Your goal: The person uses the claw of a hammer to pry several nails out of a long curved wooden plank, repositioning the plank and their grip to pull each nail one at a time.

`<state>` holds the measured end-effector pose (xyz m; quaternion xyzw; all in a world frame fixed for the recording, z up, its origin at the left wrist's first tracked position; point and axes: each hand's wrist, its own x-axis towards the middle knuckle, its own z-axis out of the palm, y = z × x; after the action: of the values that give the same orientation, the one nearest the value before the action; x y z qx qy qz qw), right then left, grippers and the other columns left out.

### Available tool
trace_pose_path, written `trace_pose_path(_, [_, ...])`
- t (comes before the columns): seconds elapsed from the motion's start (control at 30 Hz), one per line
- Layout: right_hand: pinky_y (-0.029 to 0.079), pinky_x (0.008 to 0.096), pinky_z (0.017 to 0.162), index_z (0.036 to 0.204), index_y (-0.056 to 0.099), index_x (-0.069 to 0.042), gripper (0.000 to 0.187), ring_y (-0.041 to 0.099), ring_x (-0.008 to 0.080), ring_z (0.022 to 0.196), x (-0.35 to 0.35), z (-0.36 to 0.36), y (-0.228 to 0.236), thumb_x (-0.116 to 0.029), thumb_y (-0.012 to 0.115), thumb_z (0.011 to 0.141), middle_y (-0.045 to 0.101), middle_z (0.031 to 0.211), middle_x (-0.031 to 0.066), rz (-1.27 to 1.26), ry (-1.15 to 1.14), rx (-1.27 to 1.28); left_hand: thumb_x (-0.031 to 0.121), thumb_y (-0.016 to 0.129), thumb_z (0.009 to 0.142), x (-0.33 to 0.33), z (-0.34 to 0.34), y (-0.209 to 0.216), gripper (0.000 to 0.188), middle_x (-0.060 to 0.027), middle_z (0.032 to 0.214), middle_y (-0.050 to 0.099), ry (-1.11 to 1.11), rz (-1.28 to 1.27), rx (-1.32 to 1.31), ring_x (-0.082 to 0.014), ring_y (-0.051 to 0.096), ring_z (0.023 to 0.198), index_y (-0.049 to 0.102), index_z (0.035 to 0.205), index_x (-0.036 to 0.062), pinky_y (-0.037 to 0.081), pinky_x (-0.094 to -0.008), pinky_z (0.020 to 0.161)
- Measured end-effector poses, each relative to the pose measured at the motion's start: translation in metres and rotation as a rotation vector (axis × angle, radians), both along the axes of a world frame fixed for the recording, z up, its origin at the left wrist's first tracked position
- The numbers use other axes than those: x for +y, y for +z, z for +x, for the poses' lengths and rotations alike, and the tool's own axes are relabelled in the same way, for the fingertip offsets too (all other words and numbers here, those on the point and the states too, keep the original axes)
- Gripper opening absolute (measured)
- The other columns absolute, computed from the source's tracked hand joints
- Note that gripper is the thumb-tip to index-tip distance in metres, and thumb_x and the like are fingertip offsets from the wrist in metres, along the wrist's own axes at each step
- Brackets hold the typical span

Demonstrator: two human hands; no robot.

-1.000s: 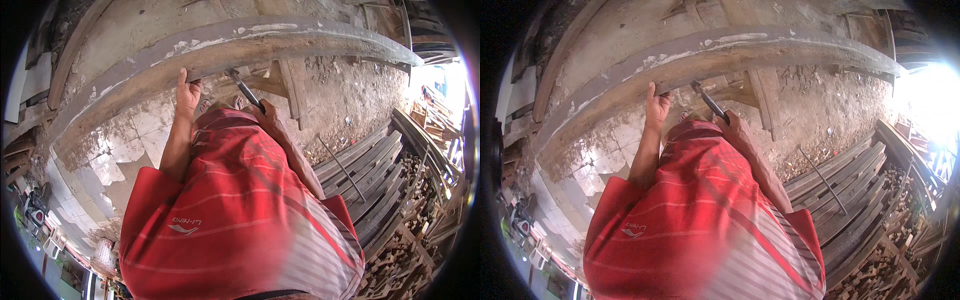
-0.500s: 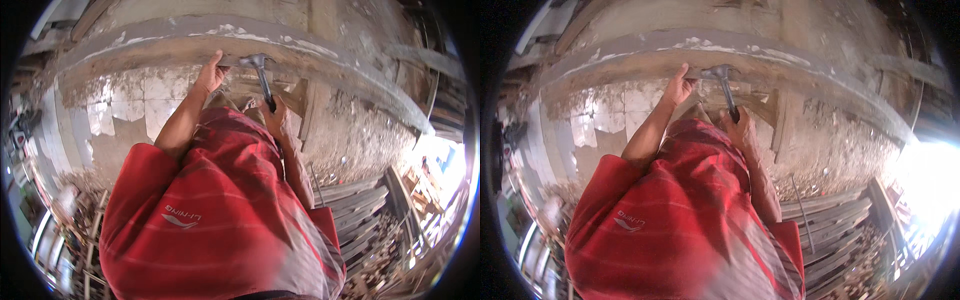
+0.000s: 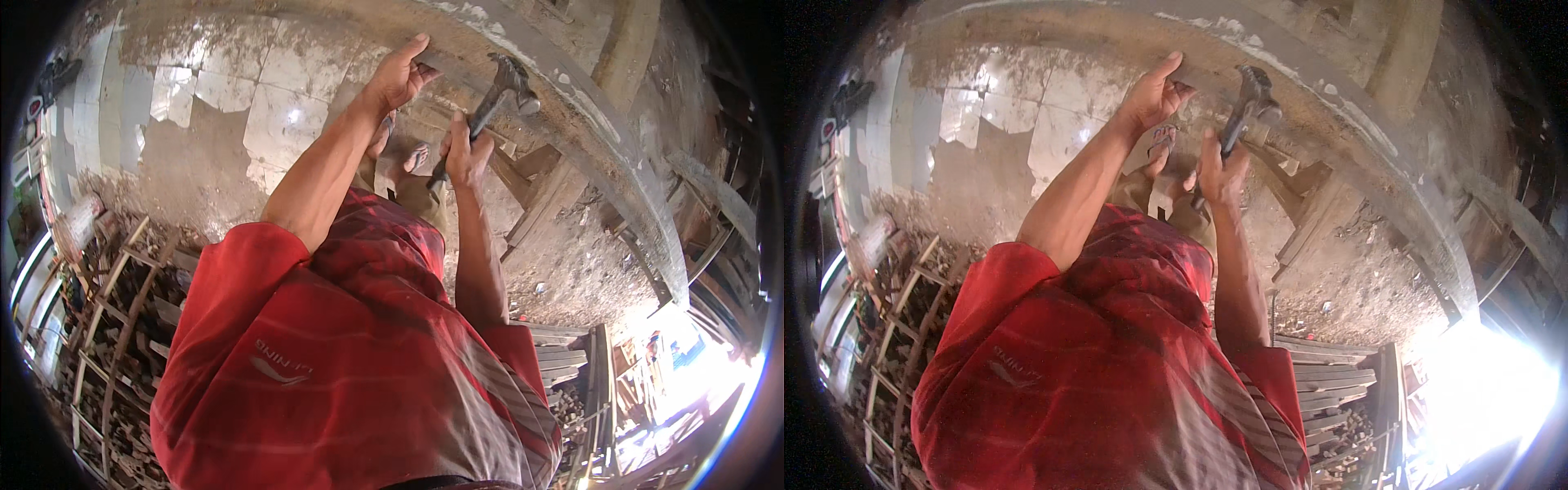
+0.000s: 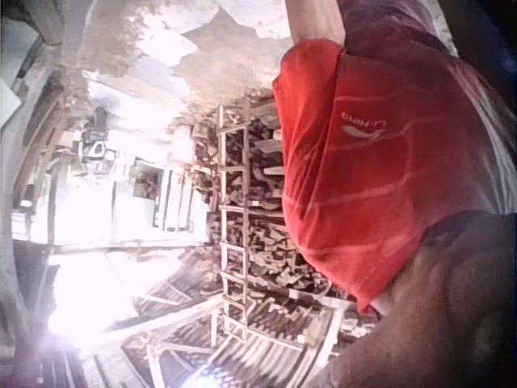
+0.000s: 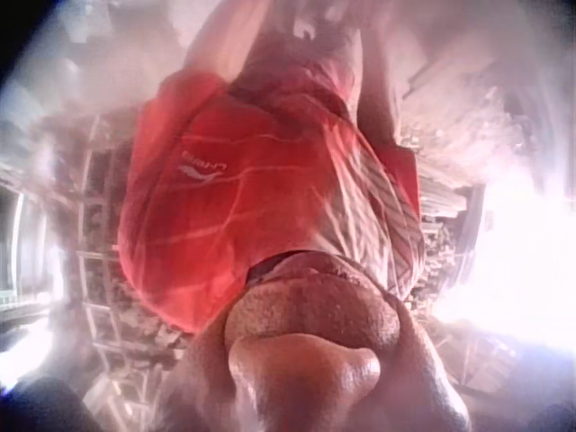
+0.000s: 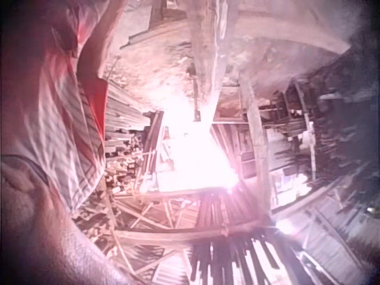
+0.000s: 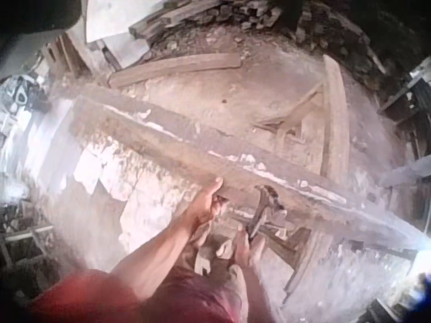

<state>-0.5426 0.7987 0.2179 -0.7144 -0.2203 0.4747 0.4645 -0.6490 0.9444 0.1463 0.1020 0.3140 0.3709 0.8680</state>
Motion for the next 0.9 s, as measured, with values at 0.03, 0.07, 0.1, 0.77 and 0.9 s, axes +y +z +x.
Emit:
trace_pose_path(0.03, [0.039, 0.03, 0.045, 0.07, 0.052, -0.006, 0.041, 0.048, 0.0126, 0.045, 0.004, -0.004, -0.014, -0.035, 0.063, 0.096, 0.048, 0.055, 0.001, -0.04, -0.038, 0.06, 0.033, 0.067, 0.096, 0.0, 0.001, 0.003, 0.044, -0.0117, 0.122, 0.065, 0.01, -0.017, 0.026, -0.0251, 0.064, 0.114, 0.057, 0.126, 0.0017, 0.051, -0.0434, 0.105])
trace_pose_path(0.07, [0.039, 0.0304, 0.046, 0.07, 0.051, -0.006, 0.04, 0.046, 0.0129, 0.046, 0.006, -0.005, -0.024, -0.034, 0.062, 0.097, 0.047, 0.056, 0.0007, -0.083, -0.074, 0.12, 0.031, 0.067, 0.096, -0.003, 0.001, 0.005, 0.043, -0.0118, 0.119, 0.066, 0.009, -0.043, 0.057, -0.0252, 0.065, 0.112, 0.057, 0.125, 0.0008, 0.052, -0.0429, 0.103])
trace_pose_path(0.1, [0.04, 0.0321, 0.046, 0.074, 0.052, -0.005, 0.039, 0.047, 0.0144, 0.047, 0.011, -0.008, -0.034, -0.035, 0.061, 0.096, 0.047, 0.057, 0.0017, -0.101, -0.104, 0.14, 0.03, 0.068, 0.095, -0.001, 0.001, 0.004, 0.043, -0.0119, 0.117, 0.067, 0.001, -0.055, 0.089, -0.0253, 0.066, 0.11, 0.057, 0.123, -0.0001, 0.054, -0.0424, 0.102])
trace_pose_path(0.77, [0.037, 0.0308, 0.044, 0.066, 0.048, -0.006, 0.067, 0.048, 0.0137, 0.047, 0.0, 0.003, -0.042, -0.064, 0.042, 0.099, 0.045, 0.053, 0.0012, 0.029, 0.066, -0.283, 0.025, 0.068, 0.096, 0.007, -0.012, -0.003, 0.044, -0.0145, 0.125, 0.062, 0.105, 0.068, 0.136, -0.0288, 0.063, 0.114, 0.053, 0.127, -0.0011, 0.052, -0.0491, 0.104])
trace_pose_path(0.9, [0.038, 0.0289, 0.045, 0.076, 0.05, -0.005, 0.065, 0.047, 0.0139, 0.047, 0.01, -0.005, 0.027, -0.066, 0.041, 0.099, 0.048, 0.057, 0.0024, 0.402, 0.0, -0.181, 0.025, 0.069, 0.095, 0.006, -0.011, -0.009, 0.044, -0.0147, 0.122, 0.063, 0.173, 0.045, 0.099, -0.0282, 0.064, 0.112, 0.054, 0.126, -0.0006, 0.053, -0.049, 0.103])
